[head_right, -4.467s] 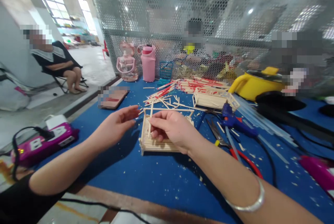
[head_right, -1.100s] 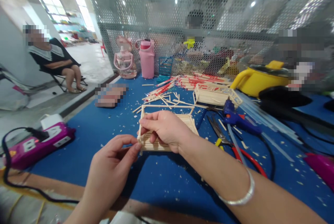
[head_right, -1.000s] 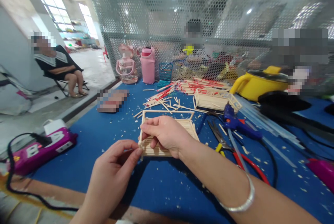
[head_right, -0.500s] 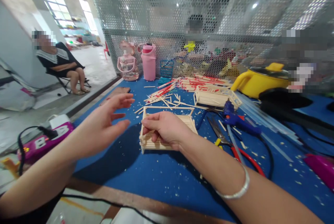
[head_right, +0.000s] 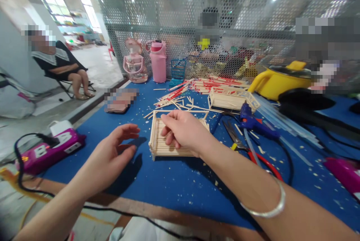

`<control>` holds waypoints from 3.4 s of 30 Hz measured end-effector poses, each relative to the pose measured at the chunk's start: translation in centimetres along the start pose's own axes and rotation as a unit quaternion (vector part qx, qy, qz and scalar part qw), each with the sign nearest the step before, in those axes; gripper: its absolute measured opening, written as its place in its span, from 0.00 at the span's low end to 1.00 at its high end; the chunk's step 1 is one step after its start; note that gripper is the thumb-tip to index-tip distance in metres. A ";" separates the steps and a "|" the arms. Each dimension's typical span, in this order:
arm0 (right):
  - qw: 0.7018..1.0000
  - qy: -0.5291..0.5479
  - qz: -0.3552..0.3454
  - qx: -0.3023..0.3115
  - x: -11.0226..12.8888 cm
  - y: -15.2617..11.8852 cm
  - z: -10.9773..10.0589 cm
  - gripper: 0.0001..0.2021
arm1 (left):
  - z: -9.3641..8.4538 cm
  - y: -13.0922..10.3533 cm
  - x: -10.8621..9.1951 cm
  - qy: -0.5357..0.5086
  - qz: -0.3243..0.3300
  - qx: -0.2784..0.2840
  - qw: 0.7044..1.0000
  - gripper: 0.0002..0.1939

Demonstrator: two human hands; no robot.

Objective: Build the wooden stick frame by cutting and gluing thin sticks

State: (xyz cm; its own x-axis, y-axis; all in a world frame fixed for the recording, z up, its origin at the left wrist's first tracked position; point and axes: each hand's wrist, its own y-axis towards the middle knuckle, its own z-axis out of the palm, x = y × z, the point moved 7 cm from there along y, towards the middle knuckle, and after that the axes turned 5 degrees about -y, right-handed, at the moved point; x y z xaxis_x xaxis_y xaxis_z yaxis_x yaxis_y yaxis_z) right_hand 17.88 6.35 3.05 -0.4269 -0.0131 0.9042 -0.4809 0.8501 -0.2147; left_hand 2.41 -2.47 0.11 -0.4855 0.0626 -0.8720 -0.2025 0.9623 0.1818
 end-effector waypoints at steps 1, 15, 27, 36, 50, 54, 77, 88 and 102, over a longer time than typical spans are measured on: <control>0.996 -0.068 -0.036 -0.039 0.5 -0.9 -0.8 0.10 | -0.1 1.1 0.0 0.016 -0.002 0.010 1.000 0.23; 0.856 -0.481 -0.125 -0.141 -3.8 -6.2 -3.5 0.14 | 3.0 4.8 -0.6 -0.071 0.049 0.237 0.968 0.18; 0.956 -0.207 -0.129 -0.164 -5.7 -2.5 -7.6 0.30 | 4.5 -2.0 -0.5 -0.088 -0.031 0.033 0.995 0.16; 0.938 0.095 -0.071 -0.326 -7.6 -10.1 -5.7 0.17 | 4.4 -2.1 -11.2 0.171 0.292 -0.072 0.938 0.11; 0.925 0.084 -0.081 -0.363 -7.3 -9.6 -3.5 0.08 | 3.8 -3.0 -2.4 -0.045 0.034 -0.123 0.991 0.27; 0.922 0.053 -0.078 -0.376 -7.2 -9.8 -3.8 0.09 | 4.4 -2.9 -2.0 -0.020 0.000 -0.106 0.994 0.14; 0.746 -0.503 -0.311 -0.305 2.4 -9.3 1.2 0.07 | 3.5 -3.0 -3.8 -0.049 0.085 -0.195 0.976 0.09; 0.762 -0.494 -0.307 -0.285 2.0 -9.0 0.9 0.07 | 3.5 -3.2 -4.4 0.010 0.115 -0.196 0.974 0.07; 0.764 -0.466 -0.335 -0.294 1.9 -9.1 0.9 0.05 | 3.4 -3.4 -5.0 0.028 0.172 -0.209 0.962 0.08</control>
State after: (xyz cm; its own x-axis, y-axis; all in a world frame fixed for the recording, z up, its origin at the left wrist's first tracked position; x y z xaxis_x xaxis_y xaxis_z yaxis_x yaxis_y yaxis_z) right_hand 20.77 -1.82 6.40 -0.7282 -0.6849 0.0235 -0.5198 0.5743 0.6324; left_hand 8.41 -5.17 2.30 -0.6273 0.3336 -0.7037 -0.3405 0.6952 0.6331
